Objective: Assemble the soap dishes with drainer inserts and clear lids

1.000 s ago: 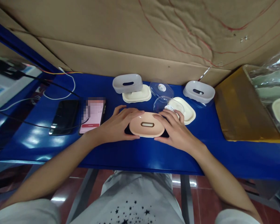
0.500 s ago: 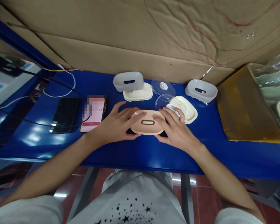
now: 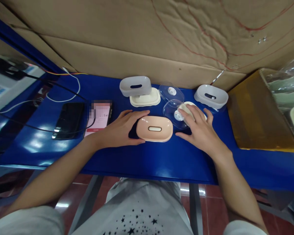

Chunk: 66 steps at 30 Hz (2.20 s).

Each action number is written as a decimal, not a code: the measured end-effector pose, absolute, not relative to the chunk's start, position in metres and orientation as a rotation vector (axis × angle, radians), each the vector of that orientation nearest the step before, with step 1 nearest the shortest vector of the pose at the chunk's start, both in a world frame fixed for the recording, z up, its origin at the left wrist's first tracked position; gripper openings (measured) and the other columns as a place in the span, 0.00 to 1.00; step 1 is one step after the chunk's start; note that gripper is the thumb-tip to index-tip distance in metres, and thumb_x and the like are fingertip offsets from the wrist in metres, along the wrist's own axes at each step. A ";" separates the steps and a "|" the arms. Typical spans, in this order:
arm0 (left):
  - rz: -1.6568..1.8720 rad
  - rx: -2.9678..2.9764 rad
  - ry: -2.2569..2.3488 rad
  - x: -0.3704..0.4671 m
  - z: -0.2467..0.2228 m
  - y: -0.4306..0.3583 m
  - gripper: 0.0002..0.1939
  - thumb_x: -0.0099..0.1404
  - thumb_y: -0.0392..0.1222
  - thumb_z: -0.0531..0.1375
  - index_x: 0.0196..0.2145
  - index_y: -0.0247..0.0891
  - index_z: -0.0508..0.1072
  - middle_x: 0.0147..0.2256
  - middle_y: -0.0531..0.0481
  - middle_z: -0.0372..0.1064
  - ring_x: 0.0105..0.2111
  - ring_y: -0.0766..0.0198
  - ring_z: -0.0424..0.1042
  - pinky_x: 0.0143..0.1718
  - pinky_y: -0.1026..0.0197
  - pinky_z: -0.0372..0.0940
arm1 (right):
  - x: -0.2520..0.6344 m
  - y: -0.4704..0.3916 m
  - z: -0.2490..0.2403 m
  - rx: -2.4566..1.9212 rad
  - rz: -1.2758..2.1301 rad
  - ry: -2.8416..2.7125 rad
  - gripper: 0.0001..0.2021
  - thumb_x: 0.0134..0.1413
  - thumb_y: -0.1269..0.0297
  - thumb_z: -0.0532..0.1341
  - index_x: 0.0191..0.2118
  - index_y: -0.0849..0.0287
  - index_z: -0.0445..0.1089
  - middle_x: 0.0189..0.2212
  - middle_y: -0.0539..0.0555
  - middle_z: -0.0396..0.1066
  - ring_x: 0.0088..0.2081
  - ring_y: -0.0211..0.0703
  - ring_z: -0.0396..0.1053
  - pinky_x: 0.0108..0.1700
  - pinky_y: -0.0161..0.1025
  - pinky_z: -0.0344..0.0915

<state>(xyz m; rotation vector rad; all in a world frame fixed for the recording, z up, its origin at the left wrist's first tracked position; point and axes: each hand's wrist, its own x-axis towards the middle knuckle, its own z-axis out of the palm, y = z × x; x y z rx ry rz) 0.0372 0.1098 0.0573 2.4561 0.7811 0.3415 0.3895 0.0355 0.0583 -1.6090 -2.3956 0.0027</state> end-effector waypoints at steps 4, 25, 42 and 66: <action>0.349 2.353 0.809 0.038 0.053 0.112 0.56 0.64 0.54 0.75 0.78 0.51 0.47 0.74 0.38 0.57 0.71 0.37 0.62 0.72 0.34 0.51 | 0.391 0.038 0.055 -1.663 -0.007 -2.319 0.38 0.69 0.47 0.64 0.78 0.45 0.50 0.74 0.66 0.59 0.70 0.73 0.62 0.67 0.72 0.56; 0.126 2.333 0.765 0.019 0.069 0.120 0.70 0.54 0.69 0.77 0.80 0.52 0.41 0.78 0.36 0.49 0.76 0.31 0.50 0.72 0.32 0.52 | 0.369 0.033 0.060 -1.234 0.460 -2.119 0.42 0.59 0.52 0.73 0.70 0.47 0.51 0.69 0.65 0.62 0.71 0.67 0.63 0.69 0.64 0.63; 0.409 2.923 0.670 0.036 0.049 0.113 0.48 0.73 0.66 0.65 0.78 0.43 0.53 0.73 0.29 0.57 0.72 0.34 0.61 0.73 0.33 0.52 | 0.353 0.033 0.034 -1.219 0.492 -2.299 0.40 0.67 0.55 0.68 0.77 0.44 0.50 0.77 0.64 0.50 0.77 0.66 0.52 0.73 0.69 0.58; 0.401 2.831 0.695 0.034 0.045 0.117 0.48 0.72 0.58 0.69 0.78 0.48 0.49 0.69 0.35 0.62 0.64 0.40 0.70 0.64 0.41 0.66 | 0.347 0.036 0.030 -1.140 0.322 -2.363 0.39 0.70 0.57 0.67 0.79 0.38 0.50 0.77 0.58 0.53 0.75 0.64 0.57 0.72 0.65 0.62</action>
